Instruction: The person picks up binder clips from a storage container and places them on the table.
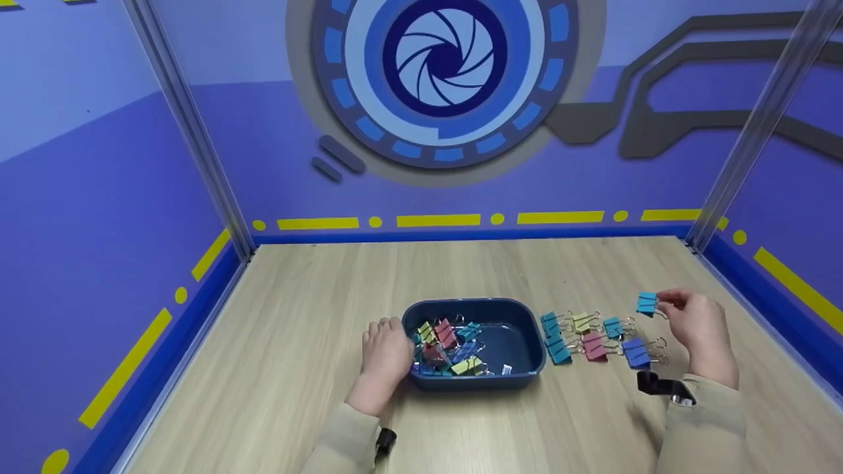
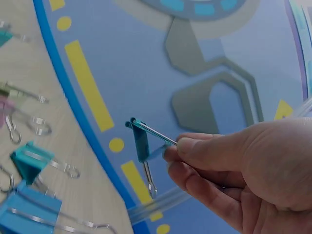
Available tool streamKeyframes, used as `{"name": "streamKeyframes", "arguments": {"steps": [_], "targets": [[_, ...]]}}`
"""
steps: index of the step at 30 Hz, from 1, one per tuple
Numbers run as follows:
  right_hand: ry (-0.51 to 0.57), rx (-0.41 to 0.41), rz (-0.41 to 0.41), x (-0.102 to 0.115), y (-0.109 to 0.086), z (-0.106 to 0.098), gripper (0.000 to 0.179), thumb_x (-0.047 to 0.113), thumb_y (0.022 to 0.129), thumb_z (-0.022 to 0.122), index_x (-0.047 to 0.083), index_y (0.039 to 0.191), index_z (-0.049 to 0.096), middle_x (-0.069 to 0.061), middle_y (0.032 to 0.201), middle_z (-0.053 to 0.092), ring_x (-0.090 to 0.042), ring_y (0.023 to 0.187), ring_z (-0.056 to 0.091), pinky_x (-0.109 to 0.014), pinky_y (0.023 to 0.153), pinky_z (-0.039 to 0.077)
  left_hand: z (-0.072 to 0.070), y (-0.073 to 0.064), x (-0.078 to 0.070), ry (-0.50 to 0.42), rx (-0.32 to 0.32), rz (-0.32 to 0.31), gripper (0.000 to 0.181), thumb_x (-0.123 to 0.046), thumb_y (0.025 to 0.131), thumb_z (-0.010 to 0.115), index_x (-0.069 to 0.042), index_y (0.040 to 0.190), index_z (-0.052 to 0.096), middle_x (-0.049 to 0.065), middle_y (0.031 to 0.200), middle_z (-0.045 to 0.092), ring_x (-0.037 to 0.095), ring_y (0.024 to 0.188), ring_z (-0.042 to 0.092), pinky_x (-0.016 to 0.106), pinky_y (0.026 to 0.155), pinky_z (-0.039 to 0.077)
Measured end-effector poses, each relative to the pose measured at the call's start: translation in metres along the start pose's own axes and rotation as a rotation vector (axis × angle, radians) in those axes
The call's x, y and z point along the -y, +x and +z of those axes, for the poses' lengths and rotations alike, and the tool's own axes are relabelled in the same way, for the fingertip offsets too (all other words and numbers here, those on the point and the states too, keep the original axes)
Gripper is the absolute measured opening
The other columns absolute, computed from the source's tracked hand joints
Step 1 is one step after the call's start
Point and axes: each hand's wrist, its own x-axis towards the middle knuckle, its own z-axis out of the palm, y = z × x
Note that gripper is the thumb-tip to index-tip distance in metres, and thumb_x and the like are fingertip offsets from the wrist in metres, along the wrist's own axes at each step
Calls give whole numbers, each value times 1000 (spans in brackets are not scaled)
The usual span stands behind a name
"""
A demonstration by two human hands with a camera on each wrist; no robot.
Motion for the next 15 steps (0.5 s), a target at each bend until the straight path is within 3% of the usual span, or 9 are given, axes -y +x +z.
{"name": "streamKeyframes", "arguments": {"steps": [6, 11, 15], "targets": [[-17, -34, 43, -27, 4, 9, 29, 7, 99, 57, -11, 120, 65, -33, 113, 68, -47, 102, 63, -38, 73, 45, 0, 0, 0, -3, -23, 16, 22, -14, 92, 64, 4, 104, 62, 20, 101, 65, 37, 99, 56, 47, 85, 43], [0, 34, 83, -42, 4, 14, 29, 5, 98, 56, -11, 121, 65, -35, 118, 65, -46, 104, 62, -32, 71, 44, 1, 0, 3, -2, -39, 33, 21, -13, 91, 62, 4, 102, 62, 19, 99, 65, 37, 97, 57, 47, 83, 44], [17, 101, 124, -45, 5, 15, 30, 4, 98, 55, -12, 123, 62, -37, 125, 60, -49, 112, 58, -46, 83, 49, 1, 0, 2, -8, -22, 23, 21, -13, 91, 61, 5, 103, 62, 19, 99, 65, 36, 97, 56, 47, 84, 44]]}}
